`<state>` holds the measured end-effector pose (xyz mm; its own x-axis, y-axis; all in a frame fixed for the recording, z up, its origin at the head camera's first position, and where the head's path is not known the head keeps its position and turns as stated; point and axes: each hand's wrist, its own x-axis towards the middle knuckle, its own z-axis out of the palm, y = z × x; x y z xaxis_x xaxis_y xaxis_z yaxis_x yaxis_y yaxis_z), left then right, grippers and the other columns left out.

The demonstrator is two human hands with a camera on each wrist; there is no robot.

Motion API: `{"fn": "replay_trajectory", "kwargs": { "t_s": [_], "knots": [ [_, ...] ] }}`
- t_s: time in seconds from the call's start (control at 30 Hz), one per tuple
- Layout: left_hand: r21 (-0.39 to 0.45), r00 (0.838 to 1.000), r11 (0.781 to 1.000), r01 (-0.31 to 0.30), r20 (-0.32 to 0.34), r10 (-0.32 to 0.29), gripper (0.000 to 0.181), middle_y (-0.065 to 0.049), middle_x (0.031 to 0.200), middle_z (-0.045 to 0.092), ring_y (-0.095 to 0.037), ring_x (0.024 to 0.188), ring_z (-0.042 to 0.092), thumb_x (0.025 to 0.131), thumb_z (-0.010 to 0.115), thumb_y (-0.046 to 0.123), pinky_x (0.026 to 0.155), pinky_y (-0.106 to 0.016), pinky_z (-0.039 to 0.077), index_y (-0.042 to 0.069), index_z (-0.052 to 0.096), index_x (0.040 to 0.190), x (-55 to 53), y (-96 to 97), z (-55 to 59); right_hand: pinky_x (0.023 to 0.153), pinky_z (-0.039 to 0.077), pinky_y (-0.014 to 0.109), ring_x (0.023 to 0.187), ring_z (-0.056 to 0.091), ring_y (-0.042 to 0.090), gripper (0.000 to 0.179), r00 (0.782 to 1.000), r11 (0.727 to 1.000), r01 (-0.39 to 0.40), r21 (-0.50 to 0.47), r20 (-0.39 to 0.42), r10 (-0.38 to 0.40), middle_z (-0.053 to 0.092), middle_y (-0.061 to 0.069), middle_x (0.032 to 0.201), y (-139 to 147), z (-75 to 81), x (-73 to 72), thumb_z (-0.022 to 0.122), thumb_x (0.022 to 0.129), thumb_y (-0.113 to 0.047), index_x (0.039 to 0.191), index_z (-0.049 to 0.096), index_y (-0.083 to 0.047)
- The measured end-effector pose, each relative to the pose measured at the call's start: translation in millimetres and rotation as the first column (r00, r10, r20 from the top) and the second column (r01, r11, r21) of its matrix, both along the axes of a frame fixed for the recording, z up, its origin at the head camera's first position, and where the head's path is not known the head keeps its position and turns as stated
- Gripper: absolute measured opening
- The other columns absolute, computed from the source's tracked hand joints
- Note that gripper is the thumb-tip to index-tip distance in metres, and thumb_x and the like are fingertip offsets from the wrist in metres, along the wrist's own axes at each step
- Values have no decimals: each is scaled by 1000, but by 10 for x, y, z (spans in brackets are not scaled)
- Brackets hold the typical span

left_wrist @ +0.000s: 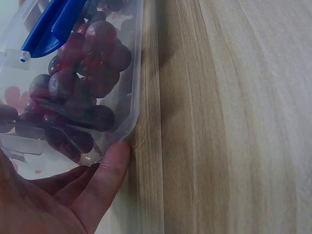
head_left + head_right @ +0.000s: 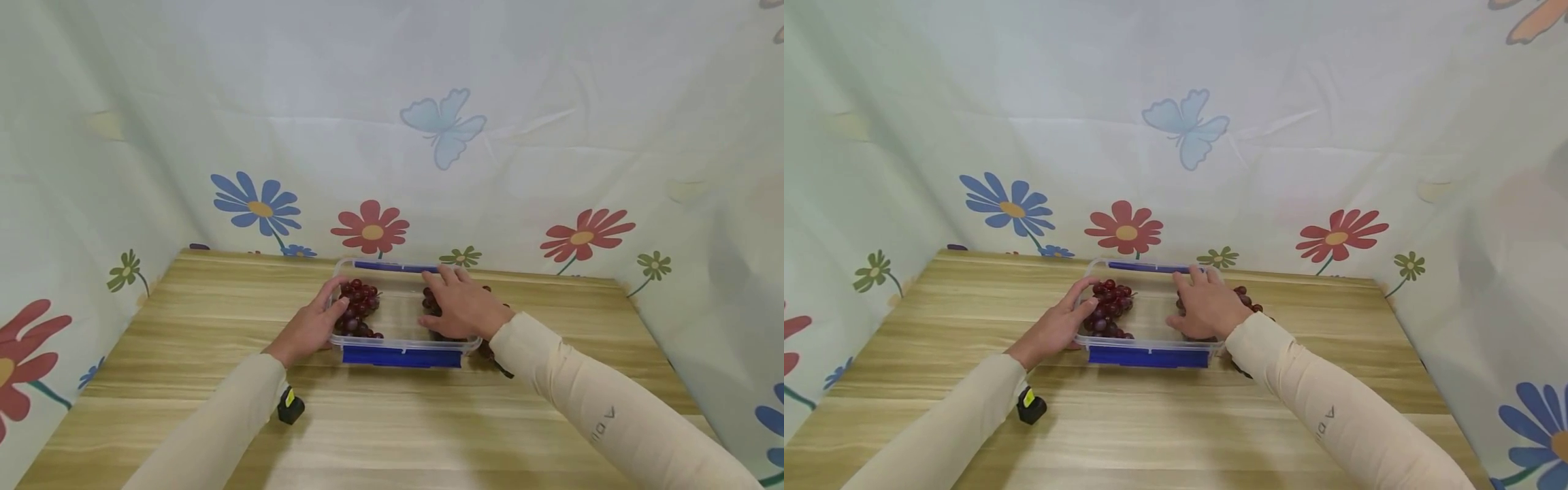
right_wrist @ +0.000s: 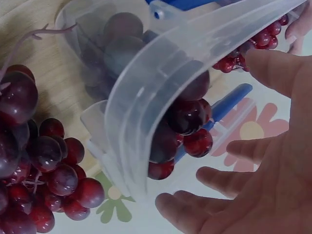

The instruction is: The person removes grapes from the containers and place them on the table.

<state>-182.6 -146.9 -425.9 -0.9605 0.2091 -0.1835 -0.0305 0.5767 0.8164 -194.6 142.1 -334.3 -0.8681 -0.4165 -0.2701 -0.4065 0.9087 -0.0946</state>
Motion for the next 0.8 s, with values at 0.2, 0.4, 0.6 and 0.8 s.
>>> {"fn": "replay_trajectory", "kwargs": {
  "t_s": [0.2, 0.4, 0.6, 0.8],
  "knots": [
    [2, 1000, 1000, -5, 3, 5, 50, -17, 160, 40, -22, 62, 54, 112, 32, 55, 70, -35, 56, 47, 21, 160, -3, 1, -8, 119, 39, 61, 153, 35, 48, 83, 999, 999, 50, 13, -13, -49, 28, 26, 169, -13, -45, -77, 63, 102, -48, 165, 26, -8],
    [-6, 1000, 1000, -2, -2, 2, 50, -15, 161, 40, -23, 64, 57, 112, 32, 54, 69, -34, 52, 45, 21, 160, -6, 2, -22, 110, 50, 55, 141, 51, 44, 80, 998, 997, 66, 42, -26, -65, 40, 31, 160, -52, -107, -138, 64, 102, -45, 160, 33, 0],
    [-12, 1000, 1000, 6, -6, -6, 51, -16, 162, 39, -25, 65, 58, 112, 32, 52, 69, -34, 50, 45, 20, 161, -5, 7, -13, 89, 57, 43, 101, 68, 30, 53, 997, 996, 68, 49, 22, -69, 68, 21, 116, -121, -163, -190, 65, 101, -40, 130, 59, 4],
    [-17, 1000, 1000, 1, -14, -1, 49, -15, 163, 39, -25, 66, 61, 112, 32, 52, 70, -34, 50, 46, 21, 160, -5, -3, 4, 61, 39, 31, 55, 41, 14, 49, 992, 998, 59, 19, 110, -61, 38, -4, 58, -169, -190, -260, 71, 97, -41, 61, 47, -17]
  ]
}}
